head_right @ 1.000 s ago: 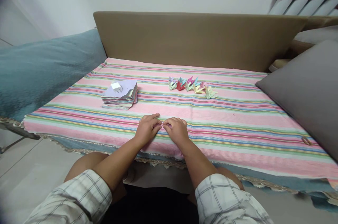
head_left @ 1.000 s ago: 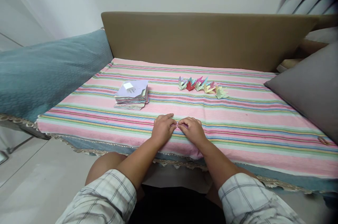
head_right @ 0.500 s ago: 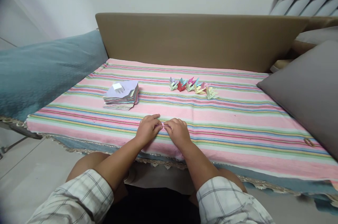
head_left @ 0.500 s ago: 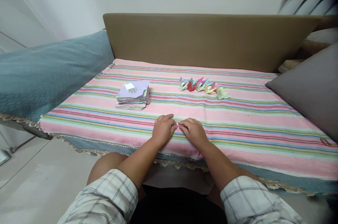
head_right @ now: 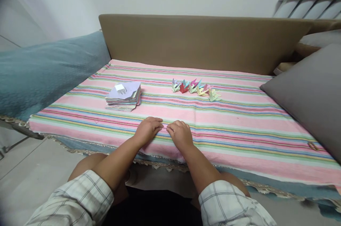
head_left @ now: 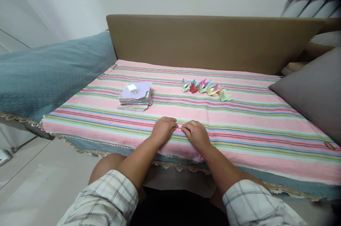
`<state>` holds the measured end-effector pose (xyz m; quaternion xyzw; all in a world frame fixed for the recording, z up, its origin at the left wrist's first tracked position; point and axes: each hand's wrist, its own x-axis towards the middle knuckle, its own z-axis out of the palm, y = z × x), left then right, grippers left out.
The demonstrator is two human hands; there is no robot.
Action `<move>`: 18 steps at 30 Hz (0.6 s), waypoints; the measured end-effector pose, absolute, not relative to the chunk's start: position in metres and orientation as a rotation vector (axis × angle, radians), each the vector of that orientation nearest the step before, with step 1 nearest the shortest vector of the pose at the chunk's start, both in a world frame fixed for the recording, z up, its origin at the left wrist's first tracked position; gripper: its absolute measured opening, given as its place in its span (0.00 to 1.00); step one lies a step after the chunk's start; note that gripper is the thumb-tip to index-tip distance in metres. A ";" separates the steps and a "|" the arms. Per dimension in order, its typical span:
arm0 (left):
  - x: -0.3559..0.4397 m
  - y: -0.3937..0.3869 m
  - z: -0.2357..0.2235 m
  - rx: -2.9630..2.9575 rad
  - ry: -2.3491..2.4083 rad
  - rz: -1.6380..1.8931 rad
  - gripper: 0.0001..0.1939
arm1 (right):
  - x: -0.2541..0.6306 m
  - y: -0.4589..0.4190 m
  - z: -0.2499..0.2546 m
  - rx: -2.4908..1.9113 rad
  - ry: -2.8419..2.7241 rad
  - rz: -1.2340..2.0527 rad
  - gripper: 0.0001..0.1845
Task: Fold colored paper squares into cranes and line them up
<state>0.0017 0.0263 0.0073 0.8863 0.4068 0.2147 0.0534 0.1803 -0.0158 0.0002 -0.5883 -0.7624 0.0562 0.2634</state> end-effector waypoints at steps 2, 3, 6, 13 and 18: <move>0.002 0.025 0.008 2.736 1.238 0.636 0.08 | 0.181 -0.016 0.000 -1.573 -2.074 0.137 0.08; 0.002 0.024 0.008 2.754 1.235 0.630 0.08 | 0.182 -0.017 0.000 -1.561 -2.079 0.134 0.08; 0.001 0.023 0.010 2.789 1.212 0.620 0.09 | 0.185 -0.018 -0.001 -1.520 -2.096 0.144 0.08; -0.005 0.026 0.012 2.822 1.122 0.556 0.11 | 0.193 -0.019 -0.005 -1.437 -2.152 0.129 0.09; -0.010 0.028 0.010 2.843 1.097 0.518 0.11 | 0.194 -0.022 -0.005 -1.422 -2.183 0.099 0.10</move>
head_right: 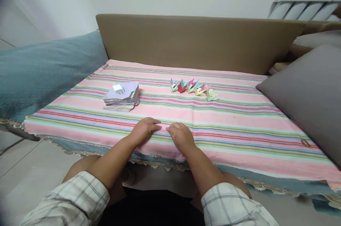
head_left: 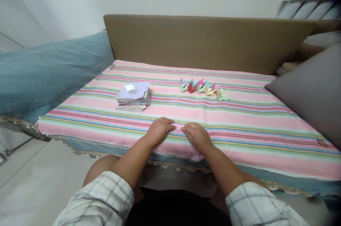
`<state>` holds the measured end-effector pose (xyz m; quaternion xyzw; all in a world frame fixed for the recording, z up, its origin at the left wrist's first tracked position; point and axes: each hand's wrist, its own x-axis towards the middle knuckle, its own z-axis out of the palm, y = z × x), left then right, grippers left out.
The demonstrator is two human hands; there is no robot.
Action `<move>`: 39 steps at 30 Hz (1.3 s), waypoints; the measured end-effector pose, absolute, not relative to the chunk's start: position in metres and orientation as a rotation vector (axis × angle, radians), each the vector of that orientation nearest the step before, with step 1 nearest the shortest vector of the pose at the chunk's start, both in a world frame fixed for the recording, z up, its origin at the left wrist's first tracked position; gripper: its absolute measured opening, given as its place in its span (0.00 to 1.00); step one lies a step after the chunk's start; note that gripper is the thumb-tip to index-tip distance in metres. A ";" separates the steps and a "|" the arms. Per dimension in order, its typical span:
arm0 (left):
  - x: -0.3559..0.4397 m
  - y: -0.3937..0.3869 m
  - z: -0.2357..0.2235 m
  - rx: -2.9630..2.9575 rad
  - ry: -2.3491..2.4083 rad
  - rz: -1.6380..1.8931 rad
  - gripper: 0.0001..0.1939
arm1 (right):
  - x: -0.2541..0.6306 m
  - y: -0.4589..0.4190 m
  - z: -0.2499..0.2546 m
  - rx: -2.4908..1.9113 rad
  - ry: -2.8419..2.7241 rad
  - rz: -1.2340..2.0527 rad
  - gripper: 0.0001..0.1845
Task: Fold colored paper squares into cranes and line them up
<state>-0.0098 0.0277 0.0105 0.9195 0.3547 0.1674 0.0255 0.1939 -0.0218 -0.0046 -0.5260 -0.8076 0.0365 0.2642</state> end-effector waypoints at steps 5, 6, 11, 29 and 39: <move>-0.010 0.028 0.011 2.825 1.101 0.504 0.11 | 0.194 -0.024 -0.005 -1.407 -2.190 0.063 0.10; -0.010 0.028 0.011 2.823 1.104 0.502 0.11 | 0.194 -0.024 -0.005 -1.404 -2.193 0.047 0.10; -0.009 0.024 0.011 2.830 1.150 0.546 0.10 | 0.193 -0.025 -0.007 -1.409 -2.218 -0.050 0.11; -0.003 -0.001 0.009 3.003 1.123 0.524 0.14 | 0.194 -0.037 -0.011 -1.443 -2.359 -0.179 0.15; 0.001 0.000 0.003 2.993 1.137 0.481 0.14 | 0.192 -0.036 -0.009 -1.420 -2.366 -0.168 0.15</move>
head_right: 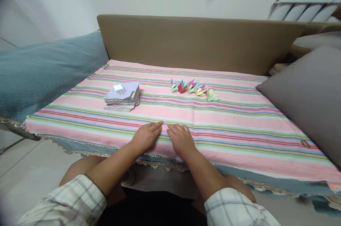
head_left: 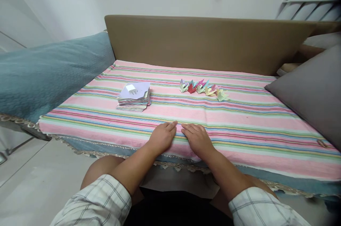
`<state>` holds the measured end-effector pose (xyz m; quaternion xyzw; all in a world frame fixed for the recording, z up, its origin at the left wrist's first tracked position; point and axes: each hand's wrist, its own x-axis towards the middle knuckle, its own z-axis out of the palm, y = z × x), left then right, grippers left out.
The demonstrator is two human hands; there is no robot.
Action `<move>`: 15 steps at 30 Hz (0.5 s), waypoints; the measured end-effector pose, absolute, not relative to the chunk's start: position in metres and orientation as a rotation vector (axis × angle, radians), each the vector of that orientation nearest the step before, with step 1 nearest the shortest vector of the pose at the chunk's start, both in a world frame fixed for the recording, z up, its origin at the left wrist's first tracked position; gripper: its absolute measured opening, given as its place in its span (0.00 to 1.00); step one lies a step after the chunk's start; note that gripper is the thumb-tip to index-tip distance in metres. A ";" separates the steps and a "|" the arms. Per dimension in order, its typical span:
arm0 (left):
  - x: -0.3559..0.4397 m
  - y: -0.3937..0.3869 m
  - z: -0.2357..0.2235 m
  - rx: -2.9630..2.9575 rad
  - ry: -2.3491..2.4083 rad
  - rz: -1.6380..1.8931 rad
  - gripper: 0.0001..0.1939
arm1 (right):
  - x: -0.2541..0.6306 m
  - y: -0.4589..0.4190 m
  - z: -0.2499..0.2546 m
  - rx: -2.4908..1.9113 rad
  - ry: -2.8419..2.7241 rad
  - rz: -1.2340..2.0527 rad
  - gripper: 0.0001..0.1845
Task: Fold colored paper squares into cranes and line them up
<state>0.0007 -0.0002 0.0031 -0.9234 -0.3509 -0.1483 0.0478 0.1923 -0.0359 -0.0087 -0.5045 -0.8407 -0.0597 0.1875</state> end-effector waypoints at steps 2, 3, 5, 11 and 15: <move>0.005 -0.001 0.008 -2.777 -1.085 -0.419 0.13 | 0.192 -0.035 -0.008 -1.442 -2.370 -0.143 0.14; 0.007 -0.001 0.010 -2.754 -1.102 -0.408 0.12 | 0.191 -0.034 -0.007 -1.448 -2.370 -0.128 0.14; 0.011 0.001 0.015 -2.726 -1.138 -0.392 0.12 | 0.190 -0.033 -0.005 -1.459 -2.367 -0.097 0.13; 0.021 0.009 0.023 -2.773 -1.147 -0.223 0.06 | 0.191 -0.029 0.005 -1.463 -2.317 0.076 0.12; 0.020 0.011 0.022 -2.780 -1.171 -0.240 0.07 | 0.194 -0.024 0.006 -1.475 -2.212 0.200 0.13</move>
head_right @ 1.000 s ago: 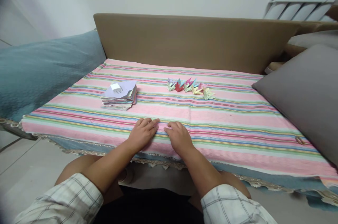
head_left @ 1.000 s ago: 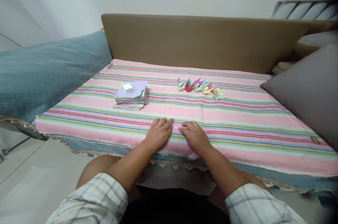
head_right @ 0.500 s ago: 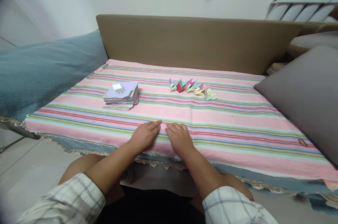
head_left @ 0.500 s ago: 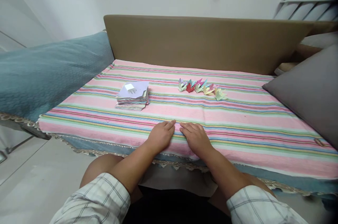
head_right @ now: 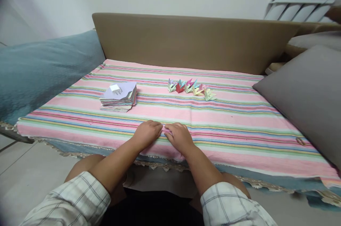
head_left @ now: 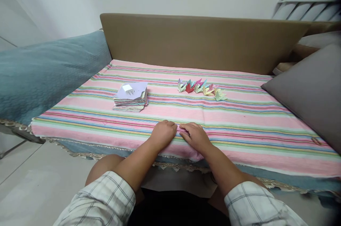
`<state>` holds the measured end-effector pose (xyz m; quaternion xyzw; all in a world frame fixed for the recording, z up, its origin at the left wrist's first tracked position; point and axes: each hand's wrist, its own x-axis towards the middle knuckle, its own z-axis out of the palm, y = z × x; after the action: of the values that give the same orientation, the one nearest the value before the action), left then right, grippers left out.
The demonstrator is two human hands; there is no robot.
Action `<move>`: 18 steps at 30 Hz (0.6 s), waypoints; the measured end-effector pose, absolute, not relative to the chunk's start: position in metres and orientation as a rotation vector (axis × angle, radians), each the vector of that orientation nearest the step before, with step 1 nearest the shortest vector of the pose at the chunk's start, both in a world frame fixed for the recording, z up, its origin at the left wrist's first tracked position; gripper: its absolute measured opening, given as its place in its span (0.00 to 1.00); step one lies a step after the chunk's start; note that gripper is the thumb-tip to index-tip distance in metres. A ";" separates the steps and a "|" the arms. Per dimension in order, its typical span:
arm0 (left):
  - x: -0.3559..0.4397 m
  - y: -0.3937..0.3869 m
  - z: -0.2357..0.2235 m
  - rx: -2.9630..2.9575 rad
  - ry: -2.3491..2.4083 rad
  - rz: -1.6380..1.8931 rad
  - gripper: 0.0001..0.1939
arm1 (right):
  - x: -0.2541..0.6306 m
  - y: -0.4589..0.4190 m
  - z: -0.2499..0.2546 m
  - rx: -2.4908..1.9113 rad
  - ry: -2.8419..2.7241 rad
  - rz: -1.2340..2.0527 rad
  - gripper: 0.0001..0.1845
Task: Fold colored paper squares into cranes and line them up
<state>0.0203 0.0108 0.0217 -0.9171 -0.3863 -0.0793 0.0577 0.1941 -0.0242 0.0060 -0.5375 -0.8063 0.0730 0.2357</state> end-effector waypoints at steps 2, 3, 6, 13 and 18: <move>0.019 0.011 0.019 -2.778 -1.184 -0.282 0.06 | 0.195 -0.021 0.004 -1.486 -2.182 0.216 0.15; 0.018 0.012 0.018 -2.778 -1.186 -0.307 0.06 | 0.194 -0.020 0.003 -1.483 -2.179 0.215 0.14; 0.015 0.012 0.015 -2.784 -1.188 -0.391 0.08 | 0.193 -0.016 -0.001 -1.457 -2.173 0.195 0.11; 0.012 0.018 0.012 -2.810 -1.210 -0.492 0.09 | 0.190 -0.014 -0.005 -1.432 -2.195 0.036 0.10; 0.013 0.021 0.007 -2.777 -1.149 -0.501 0.08 | 0.186 -0.015 -0.007 -1.451 -2.190 -0.092 0.10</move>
<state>0.0129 0.0213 0.0067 -0.9104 -0.3768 -0.1641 0.0474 0.1858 -0.0149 -0.0067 -0.5340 -0.8058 -0.0338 0.2538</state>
